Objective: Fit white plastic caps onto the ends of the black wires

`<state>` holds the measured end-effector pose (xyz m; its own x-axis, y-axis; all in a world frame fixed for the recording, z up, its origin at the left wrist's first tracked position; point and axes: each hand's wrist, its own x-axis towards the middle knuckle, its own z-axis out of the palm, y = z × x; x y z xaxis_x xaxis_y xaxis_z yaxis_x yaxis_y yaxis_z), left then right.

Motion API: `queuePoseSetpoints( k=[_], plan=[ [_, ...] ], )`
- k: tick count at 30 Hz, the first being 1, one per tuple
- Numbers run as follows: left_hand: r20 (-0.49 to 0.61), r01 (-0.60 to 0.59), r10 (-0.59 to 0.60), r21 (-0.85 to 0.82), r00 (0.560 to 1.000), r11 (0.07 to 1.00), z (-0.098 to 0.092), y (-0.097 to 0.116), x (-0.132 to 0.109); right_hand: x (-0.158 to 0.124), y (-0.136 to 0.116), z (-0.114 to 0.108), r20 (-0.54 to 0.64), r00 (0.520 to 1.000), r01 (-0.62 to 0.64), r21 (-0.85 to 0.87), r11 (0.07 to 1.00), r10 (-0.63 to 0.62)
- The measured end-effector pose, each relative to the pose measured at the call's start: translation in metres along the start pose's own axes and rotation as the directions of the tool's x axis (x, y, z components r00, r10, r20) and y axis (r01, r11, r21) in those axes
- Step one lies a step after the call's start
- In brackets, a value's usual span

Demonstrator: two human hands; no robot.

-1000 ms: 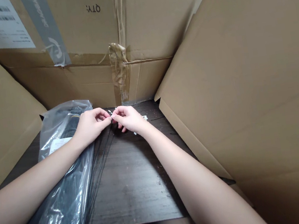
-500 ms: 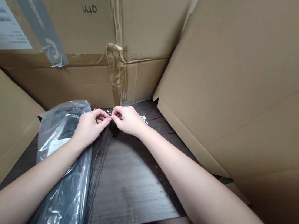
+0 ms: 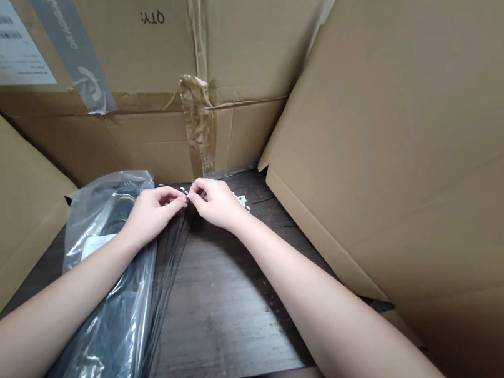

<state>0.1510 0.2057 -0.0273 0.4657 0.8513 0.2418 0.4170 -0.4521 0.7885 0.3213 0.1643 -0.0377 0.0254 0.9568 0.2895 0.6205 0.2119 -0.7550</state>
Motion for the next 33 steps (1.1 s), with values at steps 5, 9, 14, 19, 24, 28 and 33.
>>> queuePoseSetpoints(
  k=[5, 9, 14, 19, 24, 28, 33],
  plan=[
    [0.005, 0.04, -0.04, -0.05, 0.999, 0.998, 0.0006, 0.0002, 0.0005, -0.0002, 0.0011, 0.0015, 0.031, 0.997, -0.071, 0.101, 0.992, 0.068],
    [0.005, 0.051, -0.051, -0.076, 0.999, 0.996, 0.0003, 0.0005, -0.0002, 0.0006, -0.001, 0.0017, 0.064, 0.991, -0.124, 0.178, 0.976, 0.114],
    [-0.009, 0.051, -0.052, -0.11, 0.999, 0.993, -0.0012, 0.0009, 0.0, 0.0019, -0.002, 0.001, 0.09, 0.988, -0.148, 0.304, 0.941, 0.126],
    [-0.001, 0.05, -0.05, -0.12, 0.999, 0.992, -0.002, 0.0001, 0.0003, 0.0014, -0.0016, -0.0008, 0.13, 0.981, -0.176, 0.31, 0.934, 0.142],
    [0.021, 0.044, -0.042, -0.141, 0.999, 0.989, -0.0018, -0.0014, 0.0001, 0.0018, -0.0009, -0.0015, 0.111, 0.992, -0.097, 0.312, 0.945, 0.065],
    [0.041, 0.038, -0.034, -0.117, 0.999, 0.992, -0.0014, -0.0003, -0.0006, 0.0019, 0.0013, -0.001, 0.121, 0.99, -0.096, 0.266, 0.959, 0.065],
    [0.064, 0.018, -0.015, -0.057, 0.998, 0.998, -0.0007, 0.0019, -0.002, 0.002, 0.0025, -0.0005, 0.124, 0.988, -0.115, 0.231, 0.966, 0.088]
  ],
)
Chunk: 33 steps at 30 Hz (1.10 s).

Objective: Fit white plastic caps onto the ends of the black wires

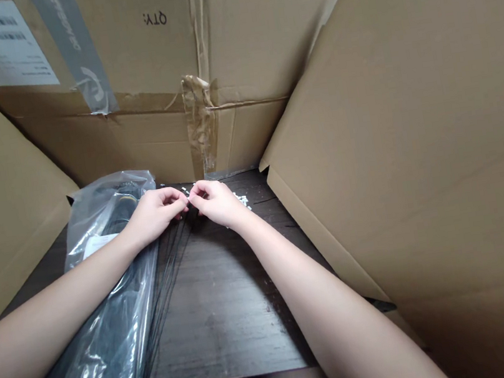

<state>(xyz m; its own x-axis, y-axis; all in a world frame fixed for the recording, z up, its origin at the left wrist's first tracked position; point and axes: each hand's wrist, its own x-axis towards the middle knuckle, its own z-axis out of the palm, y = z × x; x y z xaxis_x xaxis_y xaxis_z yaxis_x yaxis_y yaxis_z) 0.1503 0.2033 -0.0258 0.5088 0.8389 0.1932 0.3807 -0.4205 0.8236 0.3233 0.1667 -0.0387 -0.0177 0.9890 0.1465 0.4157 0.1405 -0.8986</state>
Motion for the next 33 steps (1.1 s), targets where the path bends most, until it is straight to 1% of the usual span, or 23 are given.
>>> queuePoseSetpoints(
  k=[4, 10, 19, 22, 25, 28, 33],
  plan=[
    [0.017, -0.009, 0.008, 0.035, 1.0, 0.999, 0.0002, 0.0013, -0.0005, -0.0022, -0.0029, -0.0015, 0.007, 1.0, 0.023, -0.057, 0.998, -0.023],
    [-0.045, -0.008, 0.014, 0.124, 0.999, 0.992, -0.0008, 0.0046, -0.0004, -0.0049, -0.006, -0.0037, 0.013, 0.991, 0.134, -0.227, 0.965, -0.134],
    [0.004, -0.009, 0.009, 0.138, 1.0, 0.99, 0.0004, 0.0025, -0.0004, -0.0055, -0.008, -0.0039, -0.007, 0.987, 0.151, -0.323, 0.934, -0.162],
    [-0.007, -0.018, 0.02, 0.156, 1.0, 0.988, 0.0009, 0.0033, -0.0005, -0.0055, -0.0073, -0.003, -0.02, 0.994, 0.1, -0.274, 0.957, -0.11],
    [-0.027, -0.026, 0.03, 0.163, 0.999, 0.986, 0.0004, 0.0045, -0.0009, -0.0041, -0.0057, -0.0019, -0.03, 0.999, 0.022, -0.139, 0.99, -0.026],
    [-0.032, -0.015, 0.021, 0.159, 0.999, 0.987, -0.0004, 0.0044, -0.0012, -0.0015, -0.0038, -0.0011, -0.026, 0.999, -0.028, -0.029, 0.999, 0.027],
    [-0.078, -0.008, 0.019, 0.141, 0.997, 0.99, -0.0006, 0.0042, -0.0014, 0.0023, 0.0009, -0.0011, 0.007, 0.996, -0.093, 0.032, 0.995, 0.093]
  ],
)
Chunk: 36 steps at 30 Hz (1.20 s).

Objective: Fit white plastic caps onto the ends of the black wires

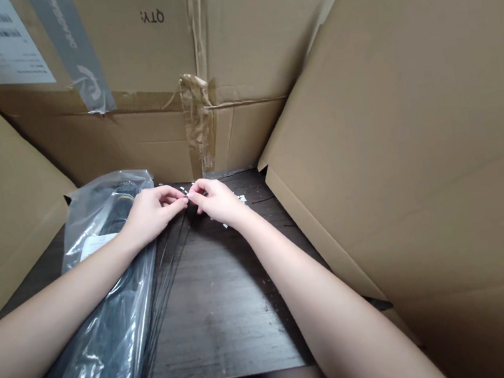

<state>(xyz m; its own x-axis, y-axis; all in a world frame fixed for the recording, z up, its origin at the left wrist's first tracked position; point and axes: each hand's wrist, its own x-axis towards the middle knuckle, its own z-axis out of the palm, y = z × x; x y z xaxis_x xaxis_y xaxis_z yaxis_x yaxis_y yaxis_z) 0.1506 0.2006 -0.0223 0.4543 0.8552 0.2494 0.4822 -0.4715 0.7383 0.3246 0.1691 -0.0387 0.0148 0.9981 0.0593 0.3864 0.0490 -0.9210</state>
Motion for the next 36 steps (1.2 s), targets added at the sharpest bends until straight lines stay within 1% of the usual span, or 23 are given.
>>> queuePoseSetpoints(
  k=[6, 12, 18, 23, 28, 33, 36],
  plan=[
    [-0.027, -0.036, 0.035, -0.019, 0.999, 0.999, 0.0, 0.0, 0.0, 0.001, 0.002, -0.002, 0.031, 0.999, -0.009, 0.046, 0.999, 0.008],
    [-0.023, 0.0, -0.001, -0.029, 1.0, 1.0, 0.001, -0.001, 0.0, 0.003, 0.005, -0.001, 0.033, 0.999, -0.027, 0.051, 0.998, 0.025],
    [-0.001, 0.023, -0.023, -0.079, 1.0, 0.997, 0.001, -0.002, 0.001, 0.004, 0.007, -0.001, 0.035, 0.999, -0.024, 0.068, 0.997, 0.022],
    [0.002, 0.026, -0.026, -0.102, 1.0, 0.994, 0.0, -0.002, 0.001, 0.001, 0.004, -0.002, 0.051, 0.999, 0.008, 0.037, 0.999, -0.01],
    [0.004, 0.018, -0.018, -0.08, 1.0, 0.997, -0.001, 0.0, 0.001, -0.002, 0.0, -0.001, 0.037, 0.999, 0.016, -0.008, 1.0, -0.016],
    [0.001, 0.002, -0.002, -0.05, 1.0, 0.999, -0.001, 0.0, 0.001, -0.004, -0.003, 0.001, 0.0, 0.998, 0.061, -0.048, 0.997, -0.061],
    [0.004, 0.009, -0.009, -0.046, 1.0, 0.999, -0.001, -0.001, 0.001, -0.004, -0.003, 0.001, -0.025, 0.997, 0.068, -0.037, 0.997, -0.069]
  ],
)
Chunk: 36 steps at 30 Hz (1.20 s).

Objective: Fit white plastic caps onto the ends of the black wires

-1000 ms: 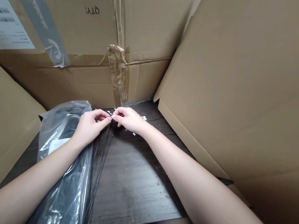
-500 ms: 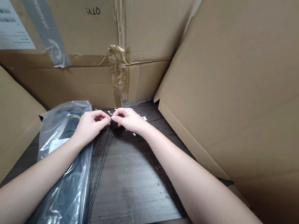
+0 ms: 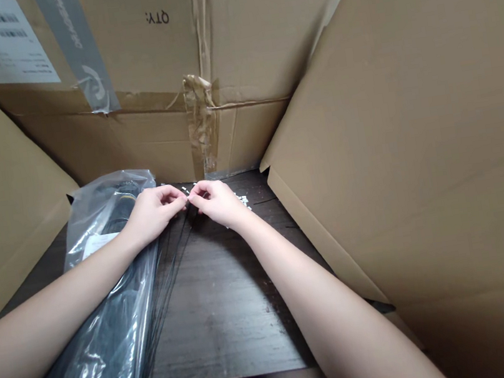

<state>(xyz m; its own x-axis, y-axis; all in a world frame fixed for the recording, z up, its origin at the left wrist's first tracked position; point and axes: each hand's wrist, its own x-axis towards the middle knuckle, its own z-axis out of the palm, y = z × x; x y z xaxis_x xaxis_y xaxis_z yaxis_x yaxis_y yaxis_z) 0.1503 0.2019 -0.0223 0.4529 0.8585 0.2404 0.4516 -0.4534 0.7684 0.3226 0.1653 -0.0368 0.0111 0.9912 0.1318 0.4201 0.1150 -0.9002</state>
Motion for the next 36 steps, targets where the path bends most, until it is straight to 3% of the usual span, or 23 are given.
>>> queuePoseSetpoints(
  k=[5, 22, 36],
  plan=[
    [-0.016, 0.035, -0.035, 0.01, 0.999, 0.999, 0.001, -0.001, 0.0, 0.001, 0.001, 0.0, -0.016, 0.997, -0.074, 0.02, 0.997, 0.074],
    [-0.022, -0.043, 0.043, -0.003, 0.999, 0.999, -0.001, -0.001, 0.0, 0.0, 0.002, 0.007, -0.018, 0.999, 0.043, 0.022, 0.999, -0.043],
    [-0.016, -0.069, 0.069, -0.004, 0.998, 0.998, -0.002, 0.0, -0.001, -0.002, -0.003, 0.01, -0.043, 0.999, 0.033, 0.081, 0.996, -0.03]
  ],
)
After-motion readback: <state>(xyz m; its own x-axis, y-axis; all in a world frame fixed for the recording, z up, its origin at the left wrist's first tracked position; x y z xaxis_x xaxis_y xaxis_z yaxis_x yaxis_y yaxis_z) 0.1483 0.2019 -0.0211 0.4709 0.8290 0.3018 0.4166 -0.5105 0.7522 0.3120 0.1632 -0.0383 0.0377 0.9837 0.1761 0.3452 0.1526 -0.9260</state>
